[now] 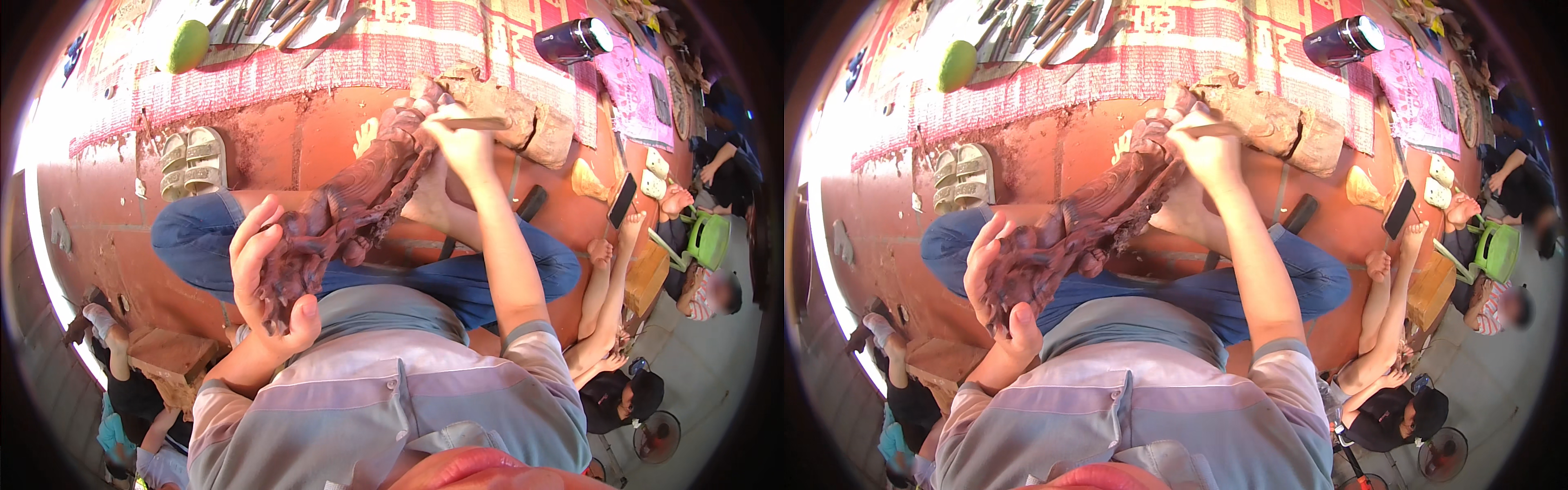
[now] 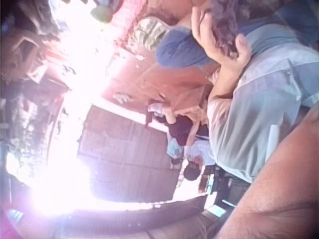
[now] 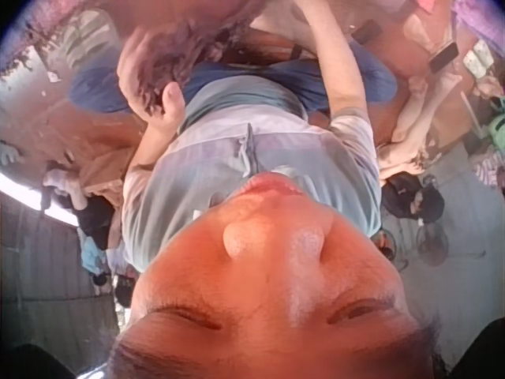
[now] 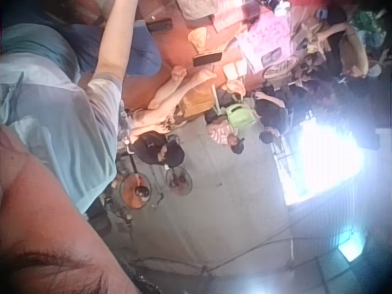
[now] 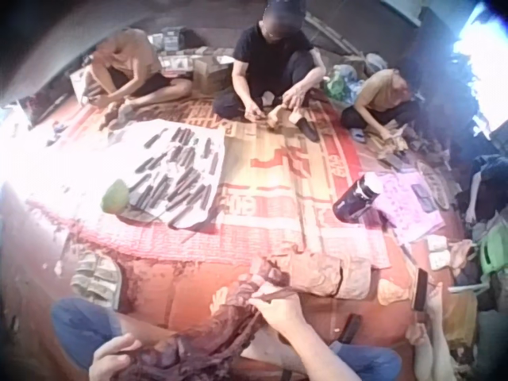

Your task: The person sits cross-legged on a mat and carves a dark reddish-brown piece of wood using a small knife. They hold the wood in their left hand and use the knife in their right hand to shape the surface, occasionally rotating the object to access different areas.

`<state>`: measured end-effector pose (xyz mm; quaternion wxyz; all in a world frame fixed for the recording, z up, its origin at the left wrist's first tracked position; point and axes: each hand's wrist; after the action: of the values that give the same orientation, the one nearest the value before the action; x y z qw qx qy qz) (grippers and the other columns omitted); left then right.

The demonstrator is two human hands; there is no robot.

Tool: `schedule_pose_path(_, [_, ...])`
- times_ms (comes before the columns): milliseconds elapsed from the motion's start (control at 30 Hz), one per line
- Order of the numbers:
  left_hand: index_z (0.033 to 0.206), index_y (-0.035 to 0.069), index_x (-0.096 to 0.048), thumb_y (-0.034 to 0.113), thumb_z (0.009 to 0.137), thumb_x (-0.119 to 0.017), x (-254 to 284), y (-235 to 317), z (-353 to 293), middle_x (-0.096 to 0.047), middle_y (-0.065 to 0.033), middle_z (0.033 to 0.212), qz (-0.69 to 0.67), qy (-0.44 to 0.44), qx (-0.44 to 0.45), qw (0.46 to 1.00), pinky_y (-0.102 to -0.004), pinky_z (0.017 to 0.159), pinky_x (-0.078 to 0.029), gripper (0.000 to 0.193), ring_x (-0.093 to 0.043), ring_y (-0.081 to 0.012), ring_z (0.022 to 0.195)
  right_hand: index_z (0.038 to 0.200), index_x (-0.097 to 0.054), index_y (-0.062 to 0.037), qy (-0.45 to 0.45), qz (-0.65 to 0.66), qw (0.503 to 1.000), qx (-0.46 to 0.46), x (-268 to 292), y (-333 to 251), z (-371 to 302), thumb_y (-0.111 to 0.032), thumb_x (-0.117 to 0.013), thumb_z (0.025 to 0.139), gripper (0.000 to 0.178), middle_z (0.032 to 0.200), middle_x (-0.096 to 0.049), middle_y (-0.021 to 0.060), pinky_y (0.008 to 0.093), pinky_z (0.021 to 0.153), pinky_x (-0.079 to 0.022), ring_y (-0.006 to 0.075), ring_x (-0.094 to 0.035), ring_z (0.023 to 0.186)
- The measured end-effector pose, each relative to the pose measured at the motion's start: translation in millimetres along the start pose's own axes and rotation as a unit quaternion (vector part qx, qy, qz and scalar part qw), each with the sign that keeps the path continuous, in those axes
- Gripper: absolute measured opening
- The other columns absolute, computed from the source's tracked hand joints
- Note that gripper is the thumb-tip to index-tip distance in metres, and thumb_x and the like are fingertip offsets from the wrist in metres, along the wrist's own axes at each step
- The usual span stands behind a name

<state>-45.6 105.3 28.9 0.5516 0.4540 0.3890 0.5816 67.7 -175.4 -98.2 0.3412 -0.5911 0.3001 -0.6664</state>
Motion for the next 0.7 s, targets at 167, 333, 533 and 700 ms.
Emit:
schedule_pose_path(167, [0.132, -0.005, -0.038, 0.034, 0.087, -0.063, -2.8, 0.1, -1.1, -0.035, -0.0304, 0.138, -0.022, 0.008, -0.002, 1.000, -0.0410, 0.103, -0.038, 0.065, -0.040, -0.0340, 0.128, 0.080, -0.068, -0.0023, 0.058, 0.059, 0.996, -0.018, 8.0, 3.7, 4.5, -0.011, -0.073, 0.077, 0.010, 0.077, -0.067, 0.0067, 0.0302, 0.067, -0.048, 0.0171, -0.062, 0.068])
schedule_pose_path(333, [0.132, -0.006, -0.038, 0.034, 0.086, -0.064, 1.1, -2.7, -0.5, -0.034, -0.0319, 0.137, -0.001, -0.004, -0.015, 1.000, -0.0409, 0.102, -0.039, 0.066, -0.040, -0.0346, 0.128, 0.080, -0.067, -0.0023, -0.040, -0.061, 0.997, 0.017, -9.6, 0.5, -1.2, -0.011, -0.071, 0.078, 0.010, 0.075, -0.066, 0.0059, 0.0299, 0.065, -0.048, 0.0161, -0.062, 0.069])
schedule_pose_path(533, [0.131, -0.006, -0.041, 0.033, 0.085, -0.065, 1.4, 1.2, -1.8, -0.035, -0.0328, 0.137, -0.002, 0.006, -0.005, 1.000, -0.0408, 0.100, -0.040, 0.065, -0.041, -0.0359, 0.128, 0.083, -0.066, -0.0041, 0.003, -0.106, 0.994, 0.013, 17.1, -12.6, 23.6, -0.014, -0.069, 0.081, 0.010, 0.078, -0.065, 0.0069, 0.0283, 0.068, -0.048, 0.0171, -0.063, 0.072])
schedule_pose_path(700, [0.131, -0.005, -0.042, 0.034, 0.085, -0.066, 3.7, -0.9, -0.8, -0.035, -0.0332, 0.136, 0.004, -0.005, -0.013, 1.000, -0.0402, 0.096, -0.044, 0.065, -0.044, -0.0363, 0.125, 0.083, -0.068, -0.0063, -0.062, -0.176, 0.976, 0.114, -4.8, 10.9, 9.6, -0.020, -0.069, 0.082, 0.014, 0.081, -0.066, 0.0073, 0.0297, 0.066, -0.049, 0.0227, -0.063, 0.070])
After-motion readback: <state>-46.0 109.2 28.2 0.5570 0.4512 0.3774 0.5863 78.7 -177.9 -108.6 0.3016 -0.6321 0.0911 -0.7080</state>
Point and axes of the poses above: each hand's wrist, its own z-axis towards the middle knuckle, its own x-axis out of the back of the hand, y = z × x
